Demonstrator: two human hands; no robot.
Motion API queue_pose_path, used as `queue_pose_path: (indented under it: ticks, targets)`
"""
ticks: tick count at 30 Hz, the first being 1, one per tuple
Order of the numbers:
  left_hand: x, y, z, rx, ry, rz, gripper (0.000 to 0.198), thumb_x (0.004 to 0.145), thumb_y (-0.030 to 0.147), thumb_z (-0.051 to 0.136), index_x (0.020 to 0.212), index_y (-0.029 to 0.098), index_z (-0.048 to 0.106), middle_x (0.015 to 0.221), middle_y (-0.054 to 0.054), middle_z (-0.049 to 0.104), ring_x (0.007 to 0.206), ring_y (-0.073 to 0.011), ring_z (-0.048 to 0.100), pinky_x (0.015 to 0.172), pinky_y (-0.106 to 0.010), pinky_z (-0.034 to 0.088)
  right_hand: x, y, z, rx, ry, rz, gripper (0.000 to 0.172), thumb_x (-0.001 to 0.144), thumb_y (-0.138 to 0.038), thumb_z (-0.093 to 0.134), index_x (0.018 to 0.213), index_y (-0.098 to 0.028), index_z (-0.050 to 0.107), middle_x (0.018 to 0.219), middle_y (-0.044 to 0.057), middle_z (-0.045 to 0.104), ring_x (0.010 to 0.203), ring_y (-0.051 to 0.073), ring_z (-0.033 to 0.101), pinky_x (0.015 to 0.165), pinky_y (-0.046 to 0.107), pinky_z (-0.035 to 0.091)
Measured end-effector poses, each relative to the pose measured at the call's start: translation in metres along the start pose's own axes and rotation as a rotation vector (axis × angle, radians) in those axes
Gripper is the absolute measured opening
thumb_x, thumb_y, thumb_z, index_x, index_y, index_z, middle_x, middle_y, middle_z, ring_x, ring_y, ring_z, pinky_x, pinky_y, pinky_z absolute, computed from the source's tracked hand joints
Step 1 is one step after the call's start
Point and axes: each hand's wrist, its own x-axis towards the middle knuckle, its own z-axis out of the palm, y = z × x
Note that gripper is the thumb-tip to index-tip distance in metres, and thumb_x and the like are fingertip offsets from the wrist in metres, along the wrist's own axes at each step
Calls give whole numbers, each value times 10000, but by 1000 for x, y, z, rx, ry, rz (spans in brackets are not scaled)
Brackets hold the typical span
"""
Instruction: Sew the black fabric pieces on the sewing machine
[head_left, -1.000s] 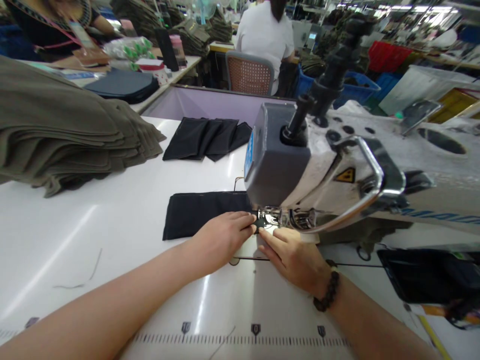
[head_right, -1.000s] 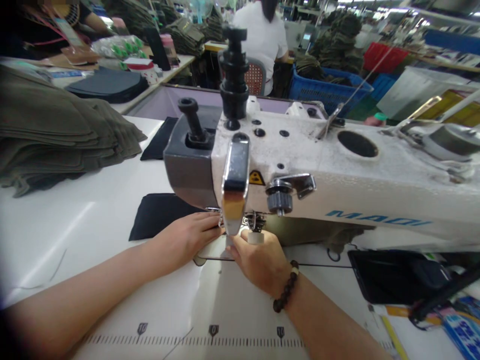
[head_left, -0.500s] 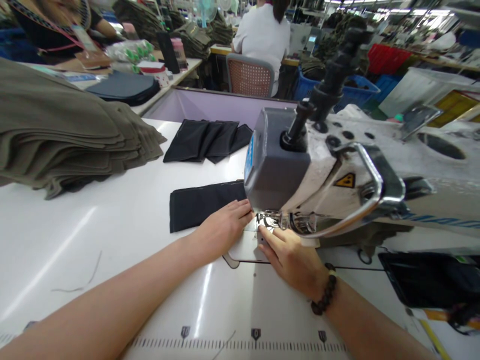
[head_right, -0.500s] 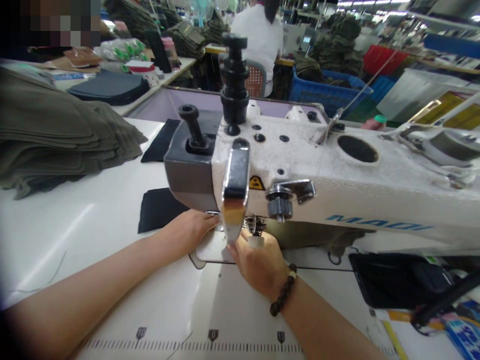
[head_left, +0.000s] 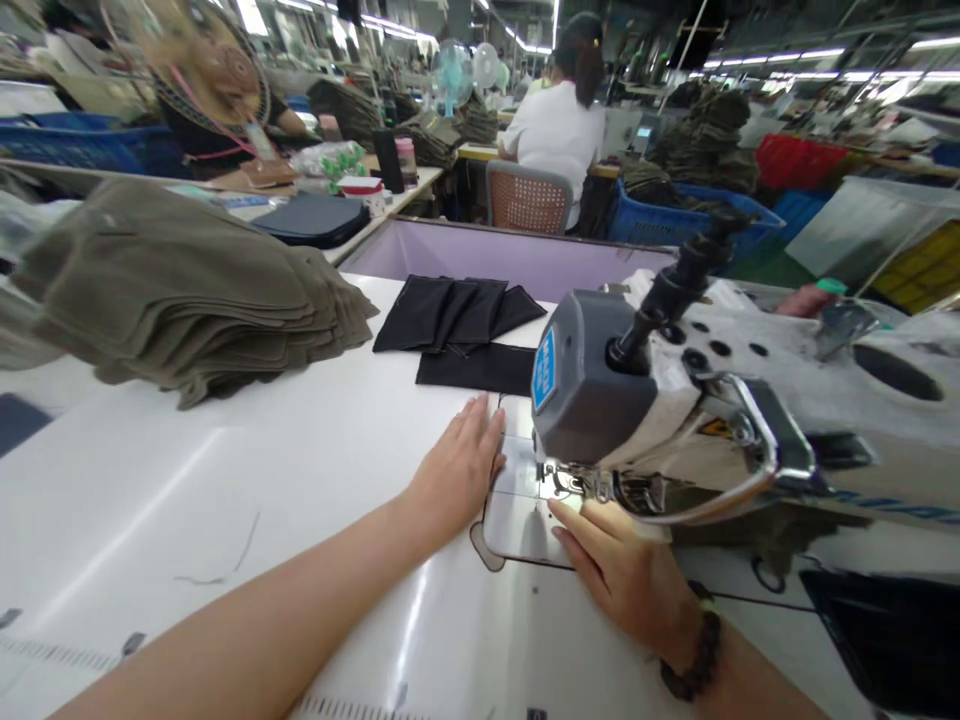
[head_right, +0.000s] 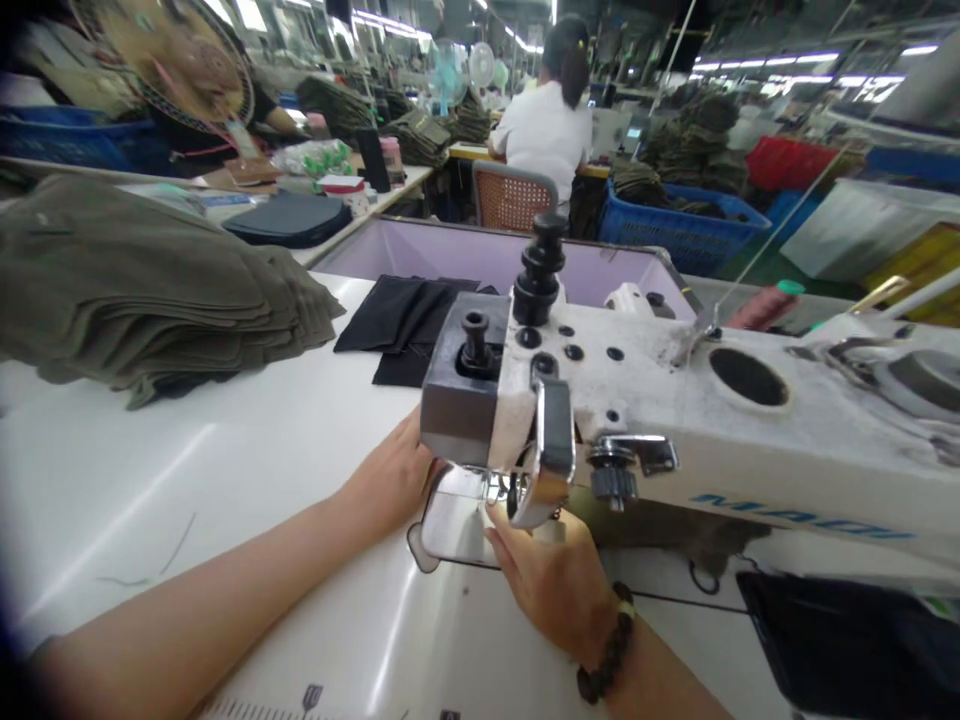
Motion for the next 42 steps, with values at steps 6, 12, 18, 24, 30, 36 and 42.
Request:
queue_pose_path:
  ticks: [6, 12, 18, 24, 30, 36, 42]
  targets:
    - [-3, 1, -19, 76, -77, 26, 408, 840, 236, 483, 1191, 33, 440, 1327, -260, 341, 1226, -344, 337, 949, -504, 348, -3, 4, -38, -252, 169, 47, 264, 880, -264, 435, 711, -155, 607, 655, 59, 603, 636, 170, 565, 633, 283, 409]
    - [-30, 16, -61, 29, -146, 241, 302, 826, 179, 493, 1115, 105, 541, 1237, -167, 498, 1051, -265, 534, 855, -401, 468, -11, 13, -75, -341, -41, 378, 106, 761, -250, 609, 719, -189, 533, 739, 29, 576, 701, 188, 554, 603, 287, 414]
    - [-63, 30, -60, -60, -85, 311, 302, 814, 164, 500, 1111, 153, 555, 1199, -112, 544, 989, -245, 569, 805, -391, 504, -11, 10, -63, -351, -144, 423, 186, 681, -195, 694, 755, -182, 524, 795, 26, 555, 779, 189, 547, 663, 286, 422]
    - [-84, 27, -53, -93, -71, 293, 342, 826, 170, 492, 1168, 171, 514, 1199, -107, 544, 985, -227, 572, 812, -375, 503, -12, 7, -68, -281, -146, 438, 123, 814, -166, 537, 697, -182, 571, 744, 32, 587, 720, 164, 561, 621, 258, 390]
    - [-85, 33, -57, -118, -70, 282, 314, 823, 165, 488, 1131, 173, 548, 1168, -108, 568, 982, -216, 575, 823, -361, 497, -16, 16, -77, -143, -57, 477, 256, 860, -187, 430, 640, -172, 561, 700, 28, 608, 670, 144, 569, 616, 240, 388]
    - [-83, 45, -64, -99, -81, 330, 310, 815, 146, 484, 1117, 157, 551, 1178, -105, 562, 981, -215, 578, 834, -347, 498, -43, 37, -97, 15, 119, 631, 347, 898, -334, 300, 777, -157, 573, 602, 21, 625, 551, 152, 586, 529, 241, 430]
    - [-75, 70, -60, -150, 0, 378, 470, 793, 122, 515, 1247, 134, 396, 1270, -151, 470, 1112, -238, 494, 881, -359, 468, -85, -11, -130, 34, 59, 639, 285, 844, -369, 413, 653, -205, 547, 541, -9, 583, 511, 146, 549, 494, 233, 379]
